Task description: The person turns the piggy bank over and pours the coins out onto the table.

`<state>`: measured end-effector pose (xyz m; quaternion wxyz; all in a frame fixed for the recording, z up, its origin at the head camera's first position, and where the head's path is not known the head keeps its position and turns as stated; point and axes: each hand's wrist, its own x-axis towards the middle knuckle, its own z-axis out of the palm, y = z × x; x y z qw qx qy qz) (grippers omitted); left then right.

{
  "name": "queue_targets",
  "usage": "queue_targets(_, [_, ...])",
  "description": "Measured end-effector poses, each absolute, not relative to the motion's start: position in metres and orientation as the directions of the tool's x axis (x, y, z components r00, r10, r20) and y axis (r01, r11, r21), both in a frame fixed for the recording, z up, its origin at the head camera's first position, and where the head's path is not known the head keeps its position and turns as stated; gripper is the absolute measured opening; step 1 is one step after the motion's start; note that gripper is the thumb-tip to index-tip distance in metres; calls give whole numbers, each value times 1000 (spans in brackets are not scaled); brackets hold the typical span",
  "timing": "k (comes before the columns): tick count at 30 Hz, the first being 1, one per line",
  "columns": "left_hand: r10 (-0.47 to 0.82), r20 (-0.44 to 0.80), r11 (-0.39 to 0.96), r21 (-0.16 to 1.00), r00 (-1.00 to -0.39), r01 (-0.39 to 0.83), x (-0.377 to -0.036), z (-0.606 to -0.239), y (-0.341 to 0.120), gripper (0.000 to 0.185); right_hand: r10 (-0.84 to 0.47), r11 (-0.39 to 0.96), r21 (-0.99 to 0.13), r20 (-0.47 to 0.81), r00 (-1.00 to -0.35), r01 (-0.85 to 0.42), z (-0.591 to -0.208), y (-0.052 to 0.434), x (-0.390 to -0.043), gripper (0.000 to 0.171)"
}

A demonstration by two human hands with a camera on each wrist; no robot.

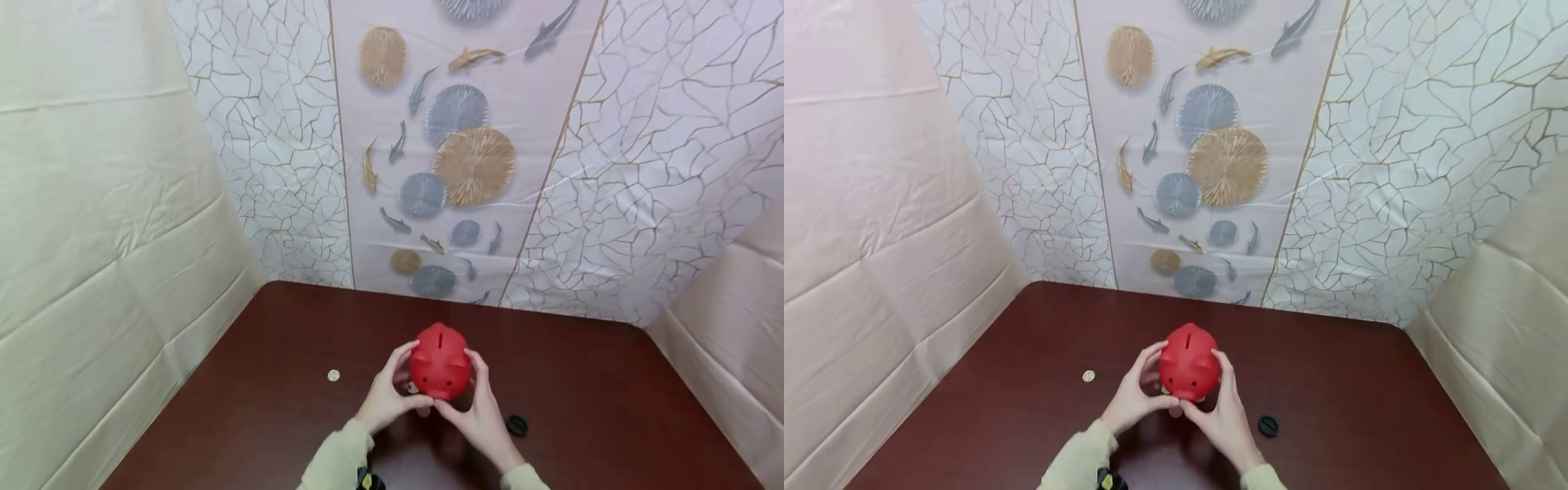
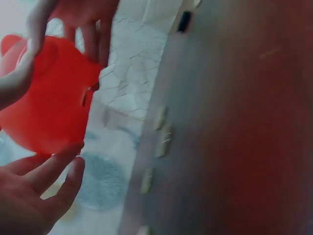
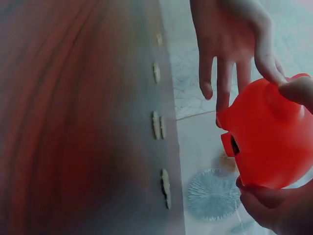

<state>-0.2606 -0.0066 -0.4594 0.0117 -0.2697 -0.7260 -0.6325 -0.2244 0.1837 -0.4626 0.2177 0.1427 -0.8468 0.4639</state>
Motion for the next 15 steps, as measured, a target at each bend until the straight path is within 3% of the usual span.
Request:
queue_targets(7, [407, 320, 108, 913, -856, 393, -266, -479, -9, 86, -21, 517, -784, 391, -920, -345, -468, 185, -219, 95])
queue_targets(15, [419, 334, 107, 905, -844, 411, -266, -481, -10, 87, -94, 559, -734, 406, -909, -386, -471, 189, -220, 106])
